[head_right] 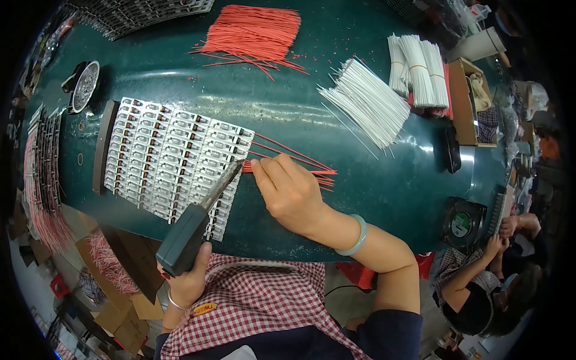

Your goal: The person solders wires to electronic components and circuit boards using a soldering gun and solder wire, assembling them on an assembly line.

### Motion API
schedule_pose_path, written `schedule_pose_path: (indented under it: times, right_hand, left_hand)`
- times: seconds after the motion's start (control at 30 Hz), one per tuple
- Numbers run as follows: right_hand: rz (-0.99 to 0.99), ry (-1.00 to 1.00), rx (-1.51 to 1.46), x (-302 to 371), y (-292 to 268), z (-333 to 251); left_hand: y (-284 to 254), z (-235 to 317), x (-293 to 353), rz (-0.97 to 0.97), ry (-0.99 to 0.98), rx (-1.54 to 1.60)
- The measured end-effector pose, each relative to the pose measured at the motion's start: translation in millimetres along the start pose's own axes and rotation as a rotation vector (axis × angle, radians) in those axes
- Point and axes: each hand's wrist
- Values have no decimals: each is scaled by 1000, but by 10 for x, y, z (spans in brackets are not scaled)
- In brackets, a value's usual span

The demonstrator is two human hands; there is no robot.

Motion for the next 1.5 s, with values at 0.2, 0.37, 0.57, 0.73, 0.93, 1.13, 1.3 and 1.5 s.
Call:
schedule_pose_path:
  times: [0.2, 0.37, 0.57, 0.73, 0.93, 1.13, 1.3, 1.5]
  right_hand:
    - [-12, -1, 2, -1, -2, 4]
    - [-7, 4, 13, -5, 3, -14]
    - [15, 12, 7, 7, 35, -16]
    - [68, -23, -35, 24, -16, -71]
    - [16, -4, -41, 33, -9, -121]
    - [23, -11, -19, 40, 13, -125]
    - [5, -3, -3, 47, 20, -132]
    - [-7, 2, 7, 56, 22, -128]
  left_hand:
    - [-6, -2, 0, -8, 8, -7]
    - [-36, -51, 104, 16, -5, 13]
    - [-46, -63, 152, 39, -19, 32]
    - [-52, -83, 175, 54, -9, 35]
    - [-66, -85, 200, 30, -22, 32]
    - [-85, 7, 136, -38, -28, -34]
    - [-64, -22, 143, -42, 5, -53]
    - [-63, -26, 156, -53, -32, -45]
Point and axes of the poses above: each hand's wrist, its own x-axis away from the middle knuckle, its own y-axis out of the palm, z = x × y, and after that the axes turned 11 degrees about -z, right-handed
